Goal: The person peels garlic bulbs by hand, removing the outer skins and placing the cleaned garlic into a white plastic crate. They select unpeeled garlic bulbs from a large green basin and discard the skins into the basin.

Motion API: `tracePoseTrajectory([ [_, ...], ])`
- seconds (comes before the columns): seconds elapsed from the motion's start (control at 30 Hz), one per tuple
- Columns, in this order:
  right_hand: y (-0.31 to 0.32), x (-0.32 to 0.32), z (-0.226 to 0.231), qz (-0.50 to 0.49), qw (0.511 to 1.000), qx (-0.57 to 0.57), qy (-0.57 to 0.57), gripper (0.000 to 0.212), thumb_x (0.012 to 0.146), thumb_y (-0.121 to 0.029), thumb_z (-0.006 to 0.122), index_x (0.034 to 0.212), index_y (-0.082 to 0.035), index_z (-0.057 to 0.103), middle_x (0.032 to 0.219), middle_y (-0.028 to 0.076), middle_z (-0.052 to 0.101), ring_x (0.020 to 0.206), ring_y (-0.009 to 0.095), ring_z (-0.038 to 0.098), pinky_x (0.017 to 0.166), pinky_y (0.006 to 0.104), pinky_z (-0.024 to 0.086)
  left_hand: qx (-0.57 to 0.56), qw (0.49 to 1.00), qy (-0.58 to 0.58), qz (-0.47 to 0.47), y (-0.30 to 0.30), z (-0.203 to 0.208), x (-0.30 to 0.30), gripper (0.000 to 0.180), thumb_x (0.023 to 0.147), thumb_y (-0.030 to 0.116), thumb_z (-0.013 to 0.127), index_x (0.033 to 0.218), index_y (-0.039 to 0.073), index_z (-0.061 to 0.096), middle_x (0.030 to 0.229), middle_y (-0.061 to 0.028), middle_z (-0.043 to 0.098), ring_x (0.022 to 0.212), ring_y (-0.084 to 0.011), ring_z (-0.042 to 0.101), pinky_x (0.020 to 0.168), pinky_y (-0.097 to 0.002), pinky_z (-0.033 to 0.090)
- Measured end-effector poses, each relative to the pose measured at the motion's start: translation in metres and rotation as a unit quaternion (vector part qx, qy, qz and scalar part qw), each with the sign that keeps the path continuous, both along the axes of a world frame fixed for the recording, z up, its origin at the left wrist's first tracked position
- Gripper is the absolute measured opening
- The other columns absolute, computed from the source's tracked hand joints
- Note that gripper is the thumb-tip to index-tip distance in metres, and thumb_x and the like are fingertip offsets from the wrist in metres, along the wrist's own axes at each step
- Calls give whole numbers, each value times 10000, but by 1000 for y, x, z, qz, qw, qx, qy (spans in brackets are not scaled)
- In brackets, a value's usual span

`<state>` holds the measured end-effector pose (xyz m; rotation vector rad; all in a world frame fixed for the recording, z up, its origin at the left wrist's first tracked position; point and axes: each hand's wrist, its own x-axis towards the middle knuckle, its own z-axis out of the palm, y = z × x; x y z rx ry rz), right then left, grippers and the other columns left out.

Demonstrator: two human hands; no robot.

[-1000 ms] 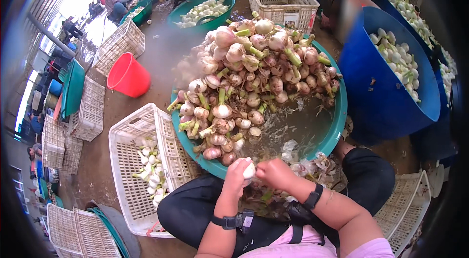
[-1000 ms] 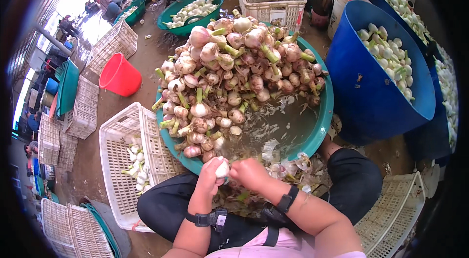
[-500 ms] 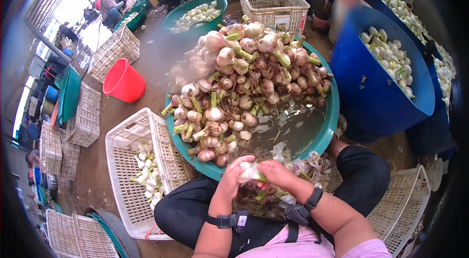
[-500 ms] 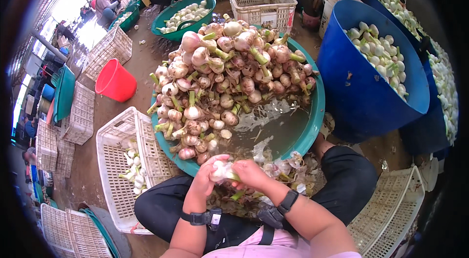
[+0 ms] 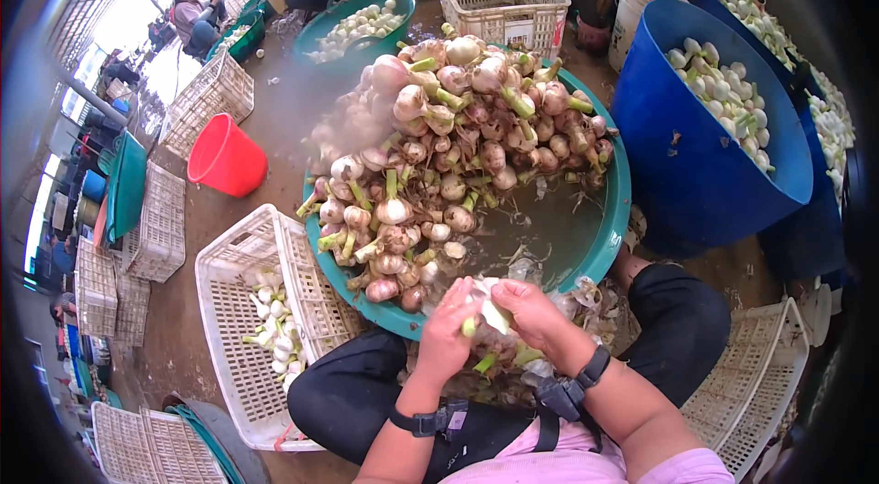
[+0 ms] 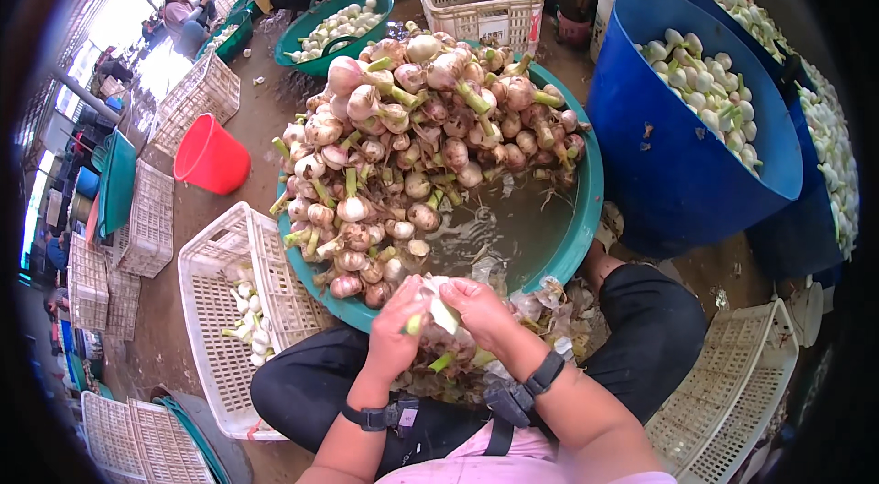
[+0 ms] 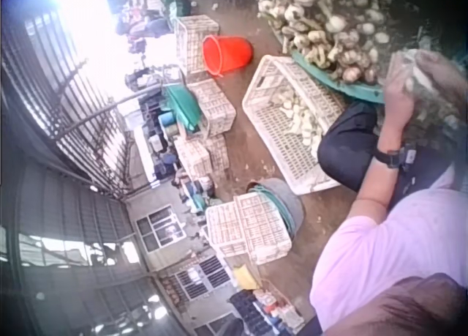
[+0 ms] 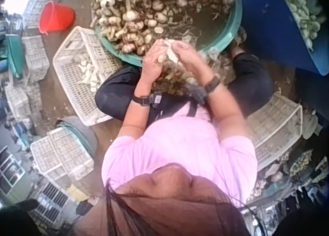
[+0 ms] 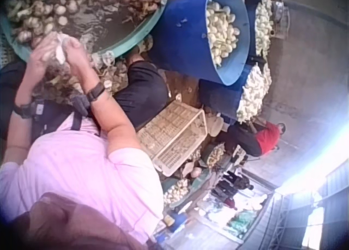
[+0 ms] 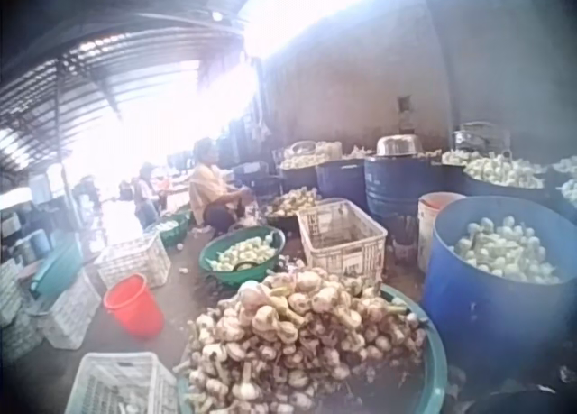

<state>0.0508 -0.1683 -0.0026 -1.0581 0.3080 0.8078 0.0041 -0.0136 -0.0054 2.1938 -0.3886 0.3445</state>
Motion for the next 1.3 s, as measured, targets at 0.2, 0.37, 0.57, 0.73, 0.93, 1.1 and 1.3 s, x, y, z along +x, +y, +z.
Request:
tracePoseTrajectory([
  [0.2, -26, -30, 44, 1, 959, 7, -283, 191, 922, -152, 447, 996, -11, 552, 887, 9, 580, 776, 74, 522, 703, 231, 431, -774, 568, 262, 97, 42, -39, -9, 224, 889, 237, 520, 1055, 89, 541, 1053, -46, 587, 906, -139, 583, 706, -243, 489],
  [0.37, -55, -11, 59, -76, 955, 120, -261, 244, 901, -218, 474, 1016, -22, 564, 879, 88, 614, 827, 187, 596, 780, 323, 461, -689, 647, 212, 248, 13, 2, 8, 278, 903, 332, 483, 1010, 83, 545, 1003, -54, 594, 843, -129, 581, 659, -237, 483],
  [0.57, 6, 0, 59, 53, 765, -322, -556, 233, 785, -211, 607, 990, -101, 629, 848, 99, 597, 833, 294, 563, 729, 363, 466, -383, 906, 127, 131, 15, 11, -2, 212, 827, 138, 622, 958, -20, 568, 1059, -101, 557, 908, -175, 555, 808, -268, 435],
  [0.73, 11, 5, 34, 159, 740, -274, -593, 135, 766, -151, 598, 867, -61, 591, 807, 105, 560, 781, 304, 535, 681, 382, 445, -427, 882, 121, 159, 12, 11, 3, 165, 849, 153, 594, 915, 4, 566, 861, -31, 558, 730, -96, 529, 646, -235, 440],
  [0.93, 0, -12, 23, 123, 855, -241, -442, 129, 837, -154, 526, 840, -28, 551, 791, 130, 542, 835, 297, 519, 755, 362, 422, -518, 813, 196, 181, 19, 14, -1, 158, 889, 157, 534, 906, 3, 568, 826, -26, 577, 697, -71, 526, 649, -216, 444],
  [1.1, 4, 21, 35, 240, 859, -150, -426, 141, 815, -171, 569, 838, -33, 562, 834, 116, 558, 818, 279, 541, 718, 350, 440, -506, 826, 235, 84, 8, 16, -3, 144, 870, 140, 566, 927, 9, 571, 803, -15, 561, 726, -70, 531, 664, -213, 446],
  [1.3, -15, -46, 15, 415, 719, -258, -494, 213, 799, -232, 600, 876, -39, 556, 860, 119, 563, 841, 254, 560, 675, 355, 455, -666, 606, 250, 356, 29, 8, 10, 179, 893, 256, 527, 856, 81, 537, 645, 14, 534, 522, -66, 490, 459, -210, 405],
])
